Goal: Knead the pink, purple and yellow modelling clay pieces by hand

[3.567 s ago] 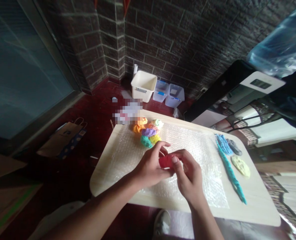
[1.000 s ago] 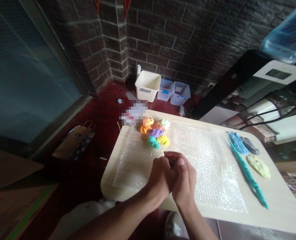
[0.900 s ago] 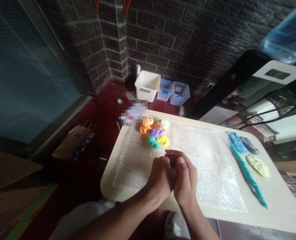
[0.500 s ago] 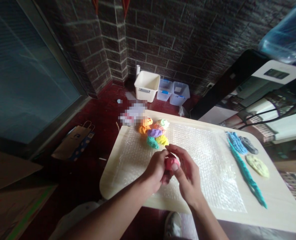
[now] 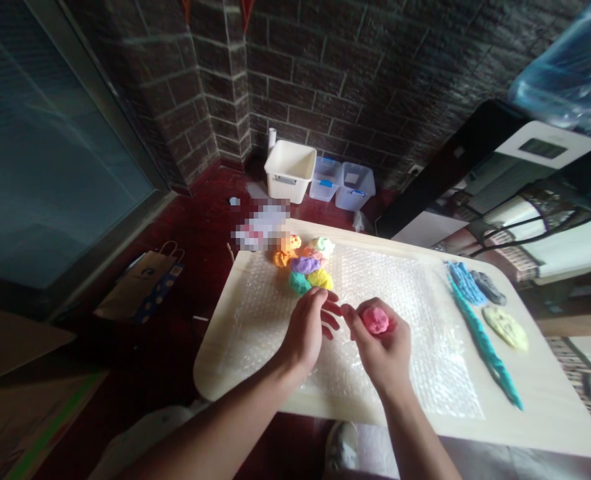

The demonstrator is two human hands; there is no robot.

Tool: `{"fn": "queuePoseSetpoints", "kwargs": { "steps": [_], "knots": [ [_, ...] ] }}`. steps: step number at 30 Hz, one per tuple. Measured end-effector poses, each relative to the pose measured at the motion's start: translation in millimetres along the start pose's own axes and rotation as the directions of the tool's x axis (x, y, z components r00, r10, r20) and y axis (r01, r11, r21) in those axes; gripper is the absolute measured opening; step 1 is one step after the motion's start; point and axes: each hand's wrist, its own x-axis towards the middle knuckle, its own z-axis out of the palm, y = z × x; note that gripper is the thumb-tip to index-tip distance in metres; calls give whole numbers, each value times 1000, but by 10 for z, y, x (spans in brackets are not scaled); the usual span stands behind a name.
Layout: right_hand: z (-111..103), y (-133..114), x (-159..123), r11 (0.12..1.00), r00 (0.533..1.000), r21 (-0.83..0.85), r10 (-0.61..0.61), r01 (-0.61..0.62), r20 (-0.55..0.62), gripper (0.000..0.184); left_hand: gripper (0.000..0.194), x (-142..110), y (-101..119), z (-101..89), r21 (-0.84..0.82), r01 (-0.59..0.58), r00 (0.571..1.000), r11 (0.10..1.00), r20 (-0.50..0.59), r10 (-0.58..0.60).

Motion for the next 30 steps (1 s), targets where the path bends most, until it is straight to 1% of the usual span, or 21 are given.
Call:
{"fn": "queuePoseSetpoints", "kwargs": {
  "steps": [1, 3, 7, 9, 10, 12, 15, 18, 21, 25, 27, 30],
  "knots": [
    [4, 16, -6, 999, 1000, -33, 13, -12, 15, 40, 34, 5, -4, -3, 8, -14, 1000, 1000, -3, 14],
    [21, 48, -23, 996, 999, -85, 28, -25, 36, 48, 33, 12, -19, -7, 16, -26, 1000, 1000, 13, 26],
    [33, 50, -34, 993, 997, -115, 10, -1, 71, 49, 32, 18, -49, -12, 35, -36, 998, 999, 56, 34],
    [16, 26, -22, 995, 997, -93, -19, 26, 79, 42, 33, 22, -56, -17, 56, -52, 997, 997, 64, 48],
    [4, 15, -15, 996, 997, -81, -22, 29, 76, 36, 33, 24, -57, -22, 68, -59, 996, 996, 64, 55],
    [-19, 4, -6, 999, 999, -47, 7, -5, 54, 25, 34, 29, -54, -32, 94, -73, 996, 993, 62, 67],
    [-23, 13, -11, 995, 994, 15, 97, -97, 43, 29, 34, 33, -50, -44, 122, -95, 994, 988, 62, 88],
    [16, 20, -19, 981, 987, 131, 132, -143, 89, 36, 35, 36, -56, -49, 146, -127, 989, 981, 95, 114],
    [51, 15, -7, 956, 980, 224, 171, -189, 97, 37, 36, 37, -71, -53, 182, -158, 985, 970, 103, 141],
    [57, 47, 23, 930, 969, 276, 223, -244, 107, 39, 35, 28, -70, -60, 222, -173, 984, 960, 76, 160],
    [60, 88, 23, 922, 964, 281, 254, -267, 84, 44, 34, 15, -60, -59, 222, -195, 980, 955, 95, 177],
    [78, 150, 3, 938, 966, 235, 256, -254, 26, 49, 33, -7, -42, -54, 225, -238, 968, 945, 133, 212]
  ]
}}
